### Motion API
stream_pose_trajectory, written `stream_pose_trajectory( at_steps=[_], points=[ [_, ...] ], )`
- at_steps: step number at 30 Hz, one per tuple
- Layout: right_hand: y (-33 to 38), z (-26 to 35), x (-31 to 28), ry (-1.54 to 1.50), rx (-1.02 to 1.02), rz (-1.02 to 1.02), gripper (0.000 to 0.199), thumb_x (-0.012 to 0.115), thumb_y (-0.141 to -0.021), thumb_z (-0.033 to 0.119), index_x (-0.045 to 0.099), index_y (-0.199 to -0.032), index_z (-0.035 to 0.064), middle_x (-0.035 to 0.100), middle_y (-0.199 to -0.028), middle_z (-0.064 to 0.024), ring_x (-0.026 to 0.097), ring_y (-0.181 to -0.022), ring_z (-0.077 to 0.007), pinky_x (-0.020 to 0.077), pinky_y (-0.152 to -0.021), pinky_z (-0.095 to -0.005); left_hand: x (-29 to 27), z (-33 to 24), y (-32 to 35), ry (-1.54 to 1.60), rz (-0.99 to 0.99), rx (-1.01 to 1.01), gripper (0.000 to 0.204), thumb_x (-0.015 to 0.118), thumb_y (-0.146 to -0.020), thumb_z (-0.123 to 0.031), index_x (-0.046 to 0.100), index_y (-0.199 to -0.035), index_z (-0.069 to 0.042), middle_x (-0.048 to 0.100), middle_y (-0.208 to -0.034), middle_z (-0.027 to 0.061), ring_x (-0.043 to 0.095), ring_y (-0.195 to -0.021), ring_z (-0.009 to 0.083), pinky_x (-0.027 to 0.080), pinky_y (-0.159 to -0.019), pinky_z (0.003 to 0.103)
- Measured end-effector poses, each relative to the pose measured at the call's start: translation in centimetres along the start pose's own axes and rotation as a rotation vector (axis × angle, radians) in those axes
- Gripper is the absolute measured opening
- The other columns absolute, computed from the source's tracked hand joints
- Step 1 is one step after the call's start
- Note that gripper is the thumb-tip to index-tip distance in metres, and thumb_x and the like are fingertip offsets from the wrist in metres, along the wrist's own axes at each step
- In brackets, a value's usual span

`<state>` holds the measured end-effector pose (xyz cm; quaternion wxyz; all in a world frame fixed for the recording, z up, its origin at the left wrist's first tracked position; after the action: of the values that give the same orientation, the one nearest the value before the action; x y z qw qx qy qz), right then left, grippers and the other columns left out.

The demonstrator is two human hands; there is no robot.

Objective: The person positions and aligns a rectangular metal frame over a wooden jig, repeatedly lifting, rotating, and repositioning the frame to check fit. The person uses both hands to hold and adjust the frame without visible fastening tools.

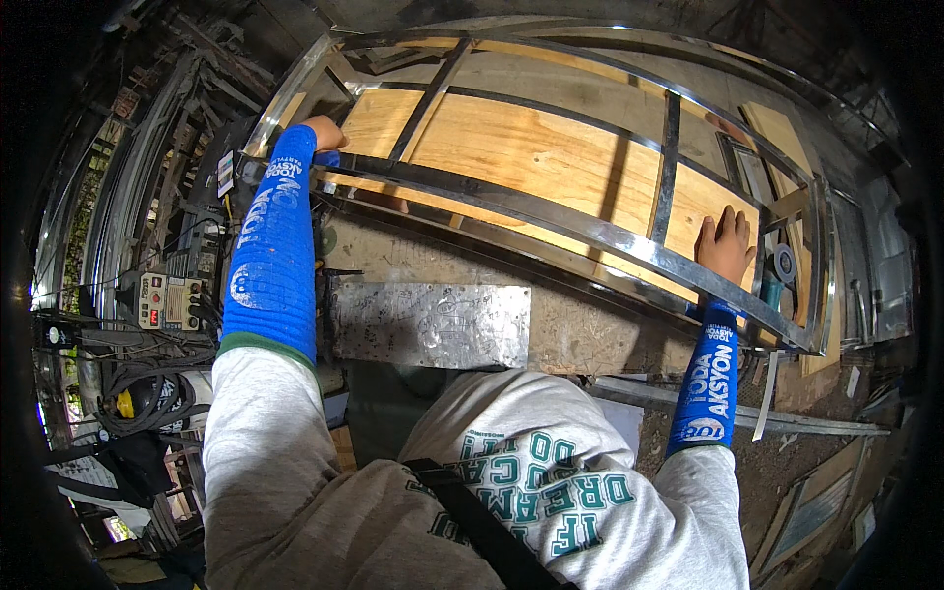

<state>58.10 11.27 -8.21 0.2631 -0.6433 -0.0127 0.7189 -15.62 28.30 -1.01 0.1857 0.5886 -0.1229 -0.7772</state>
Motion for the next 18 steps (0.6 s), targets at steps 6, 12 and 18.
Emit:
stream_pose_trajectory(
  at_steps=[6,12,18],
  points=[
    [-0.2,0.4,0.1,-0.012,-0.006,0.004,0.057,0.053,-0.103,0.041,0.051,-0.149,0.008,0.044,-0.158,-0.0219,0.036,-0.149,-0.0387,0.0228,-0.119,-0.0671,0.1,1.0,0.8,0.034,-0.038,-0.035,0.054,0.061,-0.095,-0.05,0.076,-0.108,0.001,0.072,-0.115,0.0264,0.068,-0.11,0.0421,0.052,-0.095,0.046],
    [0.5,-0.8,-0.2,0.015,0.03,-0.002,0.058,0.053,-0.102,0.042,0.052,-0.148,0.0071,0.044,-0.158,-0.0223,0.038,-0.148,-0.0385,0.0228,-0.119,-0.0669,-1.2,-2.3,1.5,0.012,0.001,0.018,0.053,0.059,-0.096,-0.048,0.076,-0.108,0.0,0.072,-0.115,0.027,0.069,-0.107,0.0418,0.052,-0.094,0.048],
    [-0.2,-0.6,2.3,-0.005,-0.059,-0.094,0.061,0.059,-0.098,0.041,0.055,-0.144,0.0024,0.051,-0.149,-0.0268,0.041,-0.146,-0.0414,0.0234,-0.119,-0.069,3.8,2.6,-3.5,-0.516,-0.102,0.545,0.026,0.064,-0.09,-0.028,0.076,-0.1,-0.008,0.073,-0.101,0.0232,0.071,-0.096,0.0423,0.056,-0.085,0.054]
  ],
)
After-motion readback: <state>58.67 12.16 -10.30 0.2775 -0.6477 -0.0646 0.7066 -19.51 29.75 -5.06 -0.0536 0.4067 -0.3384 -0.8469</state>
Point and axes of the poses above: each hand's wrist, its own y-axis away from the middle knuckle, its own x-axis out of the palm, z = x × y, the point moved 7 cm from there along -y, towards the middle knuckle
